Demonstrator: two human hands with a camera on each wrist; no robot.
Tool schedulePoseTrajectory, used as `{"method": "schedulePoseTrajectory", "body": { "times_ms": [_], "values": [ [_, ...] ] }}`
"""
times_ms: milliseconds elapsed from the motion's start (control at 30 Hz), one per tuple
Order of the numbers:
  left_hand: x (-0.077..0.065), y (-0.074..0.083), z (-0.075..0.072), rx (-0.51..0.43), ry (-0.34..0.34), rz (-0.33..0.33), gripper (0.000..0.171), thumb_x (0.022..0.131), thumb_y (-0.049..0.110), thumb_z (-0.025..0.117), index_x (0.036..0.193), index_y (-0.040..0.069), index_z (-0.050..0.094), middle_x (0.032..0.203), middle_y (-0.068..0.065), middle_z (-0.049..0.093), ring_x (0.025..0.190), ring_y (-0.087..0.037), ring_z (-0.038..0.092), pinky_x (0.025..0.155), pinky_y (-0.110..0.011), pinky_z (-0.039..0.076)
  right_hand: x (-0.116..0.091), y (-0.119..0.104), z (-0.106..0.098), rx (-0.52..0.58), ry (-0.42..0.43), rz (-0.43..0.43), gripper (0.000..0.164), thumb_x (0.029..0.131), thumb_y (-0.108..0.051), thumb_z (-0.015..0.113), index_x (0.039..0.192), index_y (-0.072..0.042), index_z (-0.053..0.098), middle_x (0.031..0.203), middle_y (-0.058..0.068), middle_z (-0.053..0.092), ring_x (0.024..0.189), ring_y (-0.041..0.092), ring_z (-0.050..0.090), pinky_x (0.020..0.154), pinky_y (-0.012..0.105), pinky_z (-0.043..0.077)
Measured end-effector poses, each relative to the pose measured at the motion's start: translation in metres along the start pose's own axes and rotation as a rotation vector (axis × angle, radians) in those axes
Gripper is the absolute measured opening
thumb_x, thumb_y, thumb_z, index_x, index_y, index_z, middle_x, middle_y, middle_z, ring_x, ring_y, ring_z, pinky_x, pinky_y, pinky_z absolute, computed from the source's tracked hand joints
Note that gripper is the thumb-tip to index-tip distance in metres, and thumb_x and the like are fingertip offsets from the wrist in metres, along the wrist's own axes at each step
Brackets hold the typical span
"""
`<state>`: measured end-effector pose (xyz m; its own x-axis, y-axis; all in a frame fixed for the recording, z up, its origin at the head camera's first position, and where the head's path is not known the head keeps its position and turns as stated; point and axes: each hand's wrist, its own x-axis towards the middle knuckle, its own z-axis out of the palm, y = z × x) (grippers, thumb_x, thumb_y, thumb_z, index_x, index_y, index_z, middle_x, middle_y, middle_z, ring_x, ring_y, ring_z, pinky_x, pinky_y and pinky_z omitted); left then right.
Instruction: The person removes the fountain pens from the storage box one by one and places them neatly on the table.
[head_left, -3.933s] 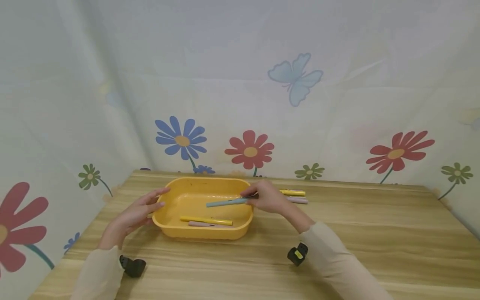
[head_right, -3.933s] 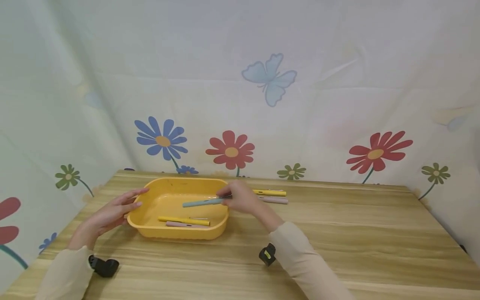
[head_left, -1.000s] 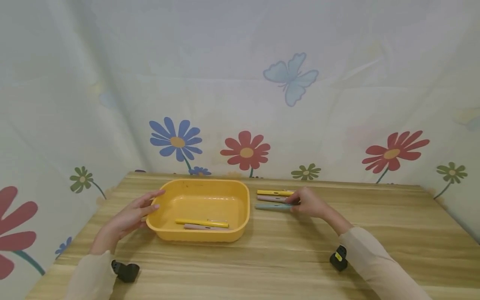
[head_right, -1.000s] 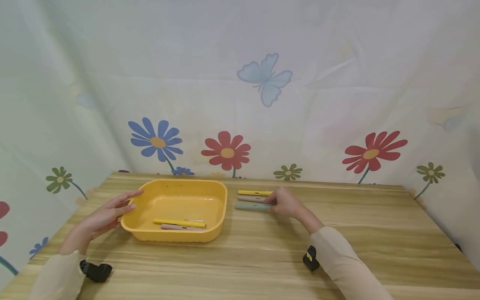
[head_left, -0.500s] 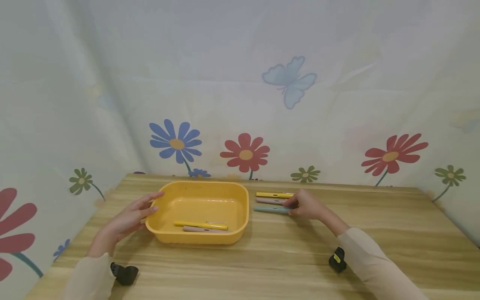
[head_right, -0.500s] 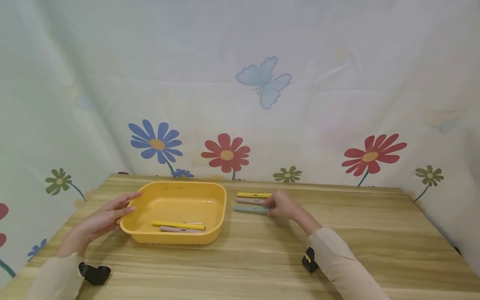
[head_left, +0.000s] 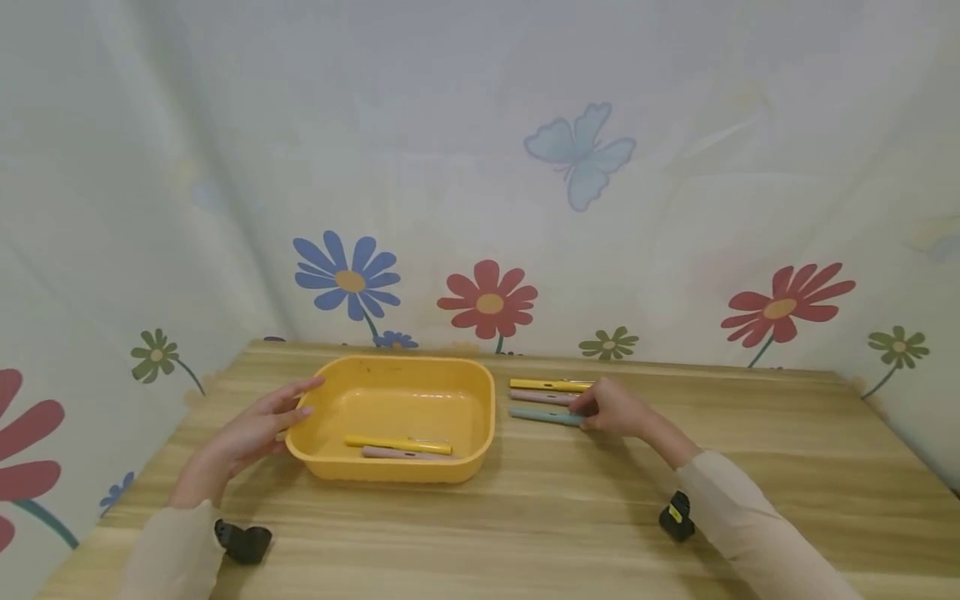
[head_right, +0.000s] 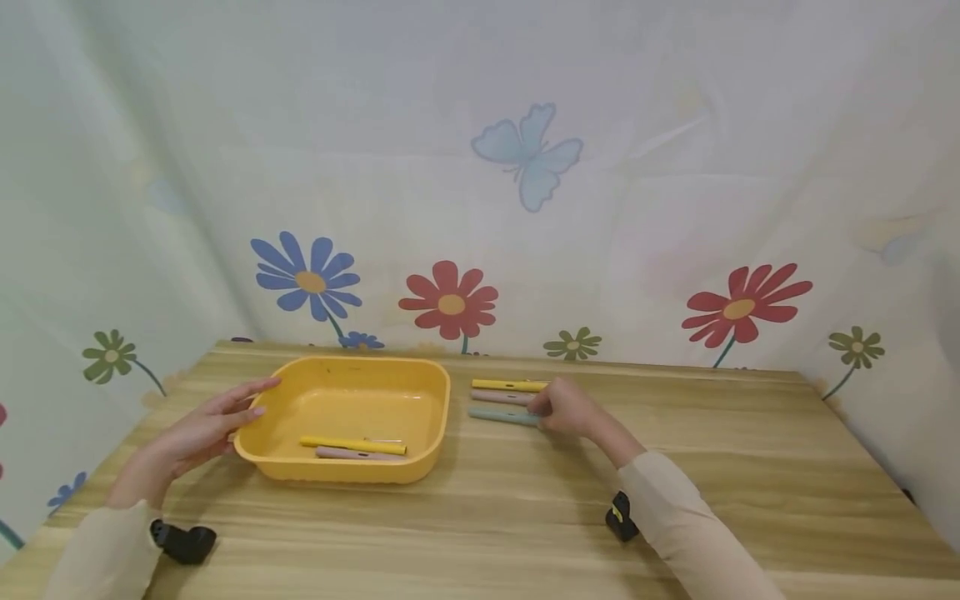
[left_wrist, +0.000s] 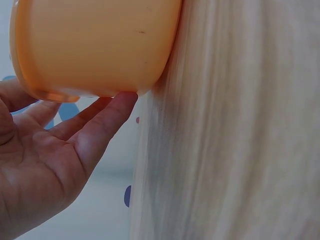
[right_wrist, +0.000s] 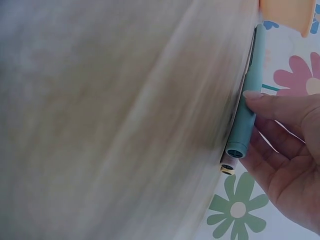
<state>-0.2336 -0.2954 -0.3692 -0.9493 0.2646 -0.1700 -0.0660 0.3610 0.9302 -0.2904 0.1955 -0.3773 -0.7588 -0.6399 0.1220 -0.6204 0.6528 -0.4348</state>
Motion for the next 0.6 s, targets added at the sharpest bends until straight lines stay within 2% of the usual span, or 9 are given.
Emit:
{"method": "schedulePoseTrajectory", "body": {
  "times_ms": [333,600],
  "values": [
    [-0.0015,-0.0005,0.0015,-0.015,-0.005,0.005,0.06,0.095,0.019,0.047,0.145,0.006,0.017,0.15,-0.024,0.0,0.13,-0.048,0.018,0.087,-0.048,0.046,0.0012,0.0003,0.0027,-0.021,-0.009,0.001,0.02,0.07,0.004,0.071,0.09,0.006,0.07,0.083,0.011,0.07,0.074,0.013,0.064,0.063,0.023,0.051],
    [-0.0014,-0.0011,-0.0003,-0.022,-0.004,0.013,0.058,0.095,0.019,0.046,0.145,0.006,0.018,0.15,-0.024,0.002,0.129,-0.048,0.021,0.087,-0.047,0.046,0.0036,-0.0005,0.0051,-0.013,0.02,0.0,0.019,0.07,0.006,0.07,0.089,0.005,0.07,0.082,0.01,0.07,0.072,0.013,0.063,0.061,0.023,0.05]
  ]
}}
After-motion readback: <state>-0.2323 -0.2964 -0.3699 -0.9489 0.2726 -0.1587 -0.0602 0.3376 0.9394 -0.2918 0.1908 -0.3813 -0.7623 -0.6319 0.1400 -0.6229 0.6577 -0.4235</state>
